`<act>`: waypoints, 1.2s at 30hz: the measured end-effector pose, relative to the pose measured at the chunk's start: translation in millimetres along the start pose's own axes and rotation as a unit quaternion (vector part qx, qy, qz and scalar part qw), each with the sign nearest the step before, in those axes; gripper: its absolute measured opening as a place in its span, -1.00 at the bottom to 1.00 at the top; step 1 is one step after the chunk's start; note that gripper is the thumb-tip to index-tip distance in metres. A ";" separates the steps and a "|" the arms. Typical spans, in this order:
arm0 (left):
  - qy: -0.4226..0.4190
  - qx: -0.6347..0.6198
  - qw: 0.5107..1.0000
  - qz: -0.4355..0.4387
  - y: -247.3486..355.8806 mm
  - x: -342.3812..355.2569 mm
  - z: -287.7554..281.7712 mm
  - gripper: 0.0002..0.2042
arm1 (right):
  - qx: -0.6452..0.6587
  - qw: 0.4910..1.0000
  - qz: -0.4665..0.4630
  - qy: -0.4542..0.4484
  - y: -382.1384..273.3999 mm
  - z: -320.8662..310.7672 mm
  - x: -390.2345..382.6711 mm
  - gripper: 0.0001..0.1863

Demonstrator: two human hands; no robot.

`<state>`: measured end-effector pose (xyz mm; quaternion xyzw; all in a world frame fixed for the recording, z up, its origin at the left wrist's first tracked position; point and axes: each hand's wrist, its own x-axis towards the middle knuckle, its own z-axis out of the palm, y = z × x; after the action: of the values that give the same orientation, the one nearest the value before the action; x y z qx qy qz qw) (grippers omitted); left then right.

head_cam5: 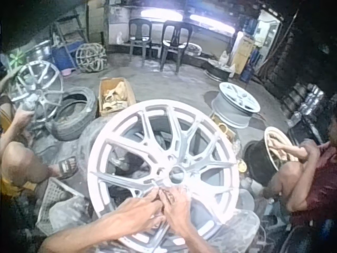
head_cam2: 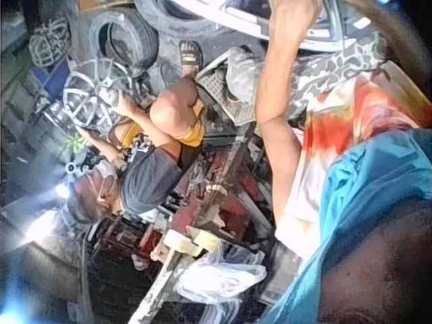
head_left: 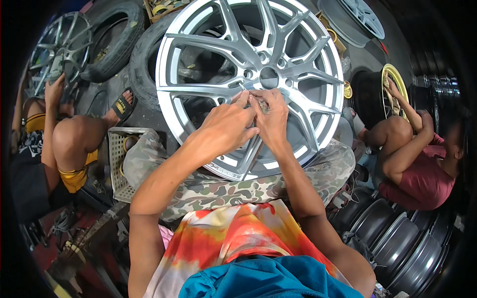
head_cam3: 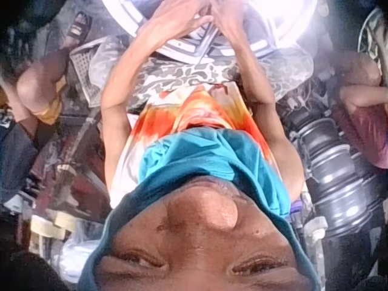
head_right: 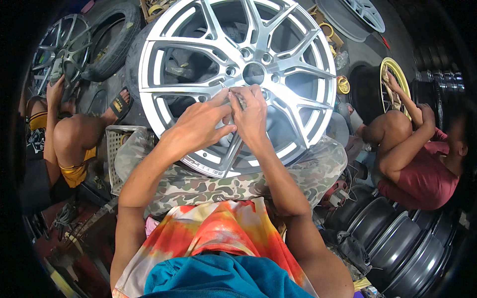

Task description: The person applies silver strips to the spokes of a car wheel rim by hand, wipes the rim with a cloth, and handles a roll of tape.

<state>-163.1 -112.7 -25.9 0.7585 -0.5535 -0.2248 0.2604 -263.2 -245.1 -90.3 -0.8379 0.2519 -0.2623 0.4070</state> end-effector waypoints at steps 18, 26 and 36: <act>-0.032 0.053 0.997 -0.044 1.6 -29.7 -32.0 -0.79 | 0.015 1.000 -0.016 0.001 -38.4 23.8 -12.5 -0.78; -0.029 0.012 0.993 -0.113 7.3 -57.2 -70.6 -0.76 | 0.043 0.998 -0.024 -0.034 -64.7 49.3 -10.2 -0.78; 0.100 -0.036 0.992 -0.064 -17.7 -93.1 -87.0 -0.75 | 0.083 0.990 -0.107 -0.029 -97.4 65.9 3.5 -0.82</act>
<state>-122.2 -6.5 34.0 0.8009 -0.4667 -0.1838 0.3271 -197.8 -158.3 -45.1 -0.8305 0.1264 -0.2995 0.4524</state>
